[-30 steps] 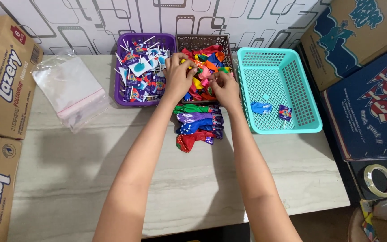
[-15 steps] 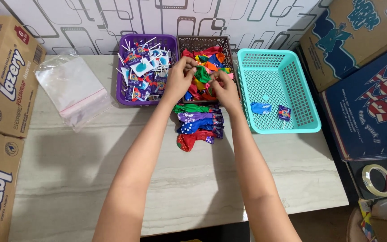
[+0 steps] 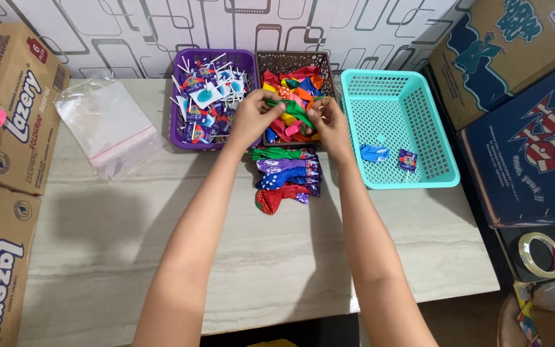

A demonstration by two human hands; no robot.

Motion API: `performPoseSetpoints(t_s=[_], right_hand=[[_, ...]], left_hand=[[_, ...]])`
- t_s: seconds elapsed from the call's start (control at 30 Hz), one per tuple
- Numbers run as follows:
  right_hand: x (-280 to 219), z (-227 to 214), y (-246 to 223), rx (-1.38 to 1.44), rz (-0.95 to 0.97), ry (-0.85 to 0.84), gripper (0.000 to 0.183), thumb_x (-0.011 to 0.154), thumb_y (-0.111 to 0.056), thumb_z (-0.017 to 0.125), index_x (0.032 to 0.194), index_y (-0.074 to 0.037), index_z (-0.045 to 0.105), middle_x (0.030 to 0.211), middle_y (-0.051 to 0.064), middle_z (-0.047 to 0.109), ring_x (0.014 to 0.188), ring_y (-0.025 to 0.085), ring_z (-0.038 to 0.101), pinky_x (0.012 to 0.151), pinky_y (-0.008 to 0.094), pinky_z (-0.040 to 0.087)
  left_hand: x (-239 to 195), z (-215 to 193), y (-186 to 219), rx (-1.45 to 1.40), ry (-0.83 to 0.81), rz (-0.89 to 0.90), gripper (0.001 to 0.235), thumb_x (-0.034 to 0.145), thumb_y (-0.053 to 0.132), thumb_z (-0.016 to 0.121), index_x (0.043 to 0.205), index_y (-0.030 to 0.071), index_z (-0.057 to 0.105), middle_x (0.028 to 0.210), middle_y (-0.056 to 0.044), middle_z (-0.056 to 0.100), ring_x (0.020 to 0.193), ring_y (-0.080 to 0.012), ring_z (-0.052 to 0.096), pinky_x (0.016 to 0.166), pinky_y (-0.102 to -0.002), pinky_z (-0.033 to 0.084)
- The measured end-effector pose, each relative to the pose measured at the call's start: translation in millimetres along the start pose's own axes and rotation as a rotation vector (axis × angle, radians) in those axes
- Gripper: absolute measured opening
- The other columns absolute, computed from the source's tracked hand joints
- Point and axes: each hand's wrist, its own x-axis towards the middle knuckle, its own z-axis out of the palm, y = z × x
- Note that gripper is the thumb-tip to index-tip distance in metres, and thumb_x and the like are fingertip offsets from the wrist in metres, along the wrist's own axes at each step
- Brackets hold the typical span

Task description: Assembling balloons by manually attaching them to plastic sticks and organizing them on a workspace.

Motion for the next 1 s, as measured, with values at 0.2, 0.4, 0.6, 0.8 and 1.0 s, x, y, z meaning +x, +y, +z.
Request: performPoseSetpoints(t_s=[0.2,0.4,0.6,0.8,1.0], right_hand=[[1.2,-4.9,-1.0,0.006,0.005,-0.019,0.018,0.09,-0.005,0.082,0.103,-0.002,0.069,0.083,0.008,0.062,0.075,0.018,0.069,0.065,0.034,0.059],[-1.1,3.3,-13.0,-0.138,-0.073,-0.058,0.017,0.09,0.006,0.077,0.105,-0.001,0.074,0.079,0.014,0.067,0.078,0.022,0.066,0.073,0.039,0.057],[-2.3,15.7,-21.5,-0.191,-0.112,-0.057,0.018,0.086,0.004,0.078,0.101,-0.006,0.077,0.079,0.009,0.071,0.078,0.014,0.067,0.076,0.032,0.057],[-31.9,65.9,-45.3,-0.035,-0.039,-0.14,0.019,0.083,0.004,0.075,0.1,-0.004,0.073,0.08,0.007,0.07,0.08,0.014,0.066,0.081,0.033,0.057],[-60.5,118.1,-24.1,0.2,0.036,-0.189,0.02,0.084,0.005,0.074,0.104,0.003,0.073,0.083,0.019,0.075,0.066,0.019,0.072,0.061,0.032,0.061]], left_hand=[[-4.2,-10.0,0.8,0.139,0.002,-0.113,0.02,0.091,0.015,0.081,0.101,0.001,0.07,0.081,-0.008,0.068,0.066,-0.0173,0.074,0.061,-0.031,0.056],[-24.3,-27.4,40.5,0.167,-0.006,-0.128,0.019,0.102,0.004,0.062,0.114,0.006,0.075,0.09,-0.015,0.076,0.077,-0.0244,0.078,0.066,-0.031,0.057],[-51.4,-67.7,13.1,0.255,0.059,-0.099,0.011,0.098,0.014,0.072,0.106,0.009,0.078,0.091,-0.015,0.076,0.093,-0.0315,0.075,0.082,-0.038,0.057],[-95.3,-101.8,-24.8,-0.089,0.247,-0.241,0.019,0.107,0.02,0.059,0.102,0.006,0.071,0.062,-0.005,0.061,0.06,-0.013,0.06,0.061,-0.025,0.046],[-146.4,-129.9,-24.3,-0.203,0.397,-0.283,0.013,0.105,0.009,0.059,0.108,0.003,0.071,0.08,-0.008,0.062,0.063,-0.017,0.067,0.06,-0.024,0.052]])
